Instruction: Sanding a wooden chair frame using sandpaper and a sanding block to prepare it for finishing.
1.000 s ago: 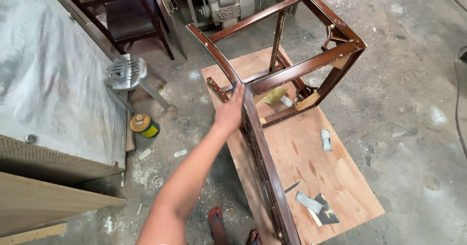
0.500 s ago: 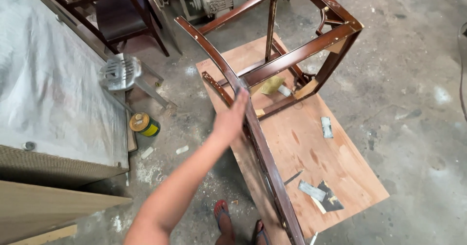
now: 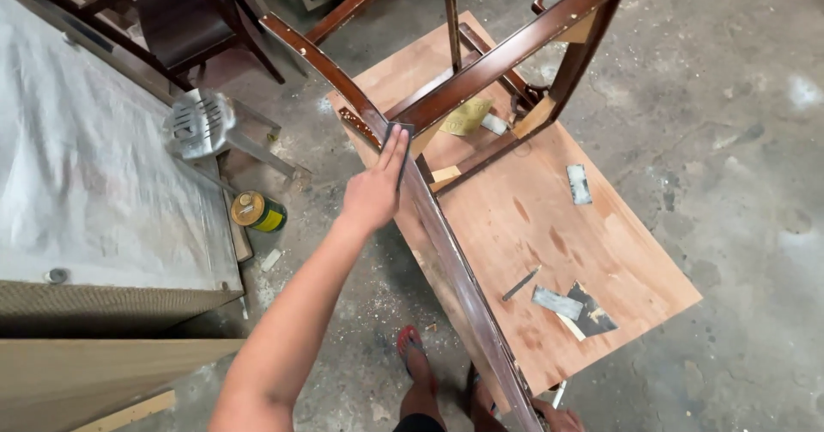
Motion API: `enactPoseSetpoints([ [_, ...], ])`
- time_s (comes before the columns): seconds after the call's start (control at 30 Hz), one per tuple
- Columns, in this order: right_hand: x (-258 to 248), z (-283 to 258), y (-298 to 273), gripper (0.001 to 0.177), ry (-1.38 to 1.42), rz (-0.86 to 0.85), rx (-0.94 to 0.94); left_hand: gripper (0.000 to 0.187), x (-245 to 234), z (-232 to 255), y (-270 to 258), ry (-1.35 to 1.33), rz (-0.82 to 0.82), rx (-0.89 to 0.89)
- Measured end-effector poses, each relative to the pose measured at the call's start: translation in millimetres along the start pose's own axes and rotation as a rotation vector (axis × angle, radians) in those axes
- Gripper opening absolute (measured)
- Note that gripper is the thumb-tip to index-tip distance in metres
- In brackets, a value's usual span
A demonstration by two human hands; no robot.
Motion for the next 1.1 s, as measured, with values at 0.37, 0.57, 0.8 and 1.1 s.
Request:
enactPoseSetpoints([
  [0.37, -21, -12, -27, 0.068, 0.066, 0.261, -0.099, 0.093, 55, 178, -236, 0.014, -0.306, 0.589],
  [0.57, -24, -8, -20, 0.068, 0.147, 0.45, -0.191, 0.071, 0, 68, -61, 0.122, -0.038, 0.323],
  [0.8, -43, -24, -45, 0.06, 0.219, 0.581, -0.287, 0.063, -21, 76, -25, 0.451, -0.305, 0.501],
  [1.1, -17, -23, -31, 0.035, 0.124, 0.657, -0.481, 0.053, 75, 265, -327, -0.054, -0.223, 1.139],
])
Point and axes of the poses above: each hand's wrist, its own y-axis towards the middle knuckle, its own x-axis out of the palm, z = x × y, the point moved 10 cm from there along y, towards the middle knuckle, and after that the axes turned 9 degrees about z, right-handed, at the moved point
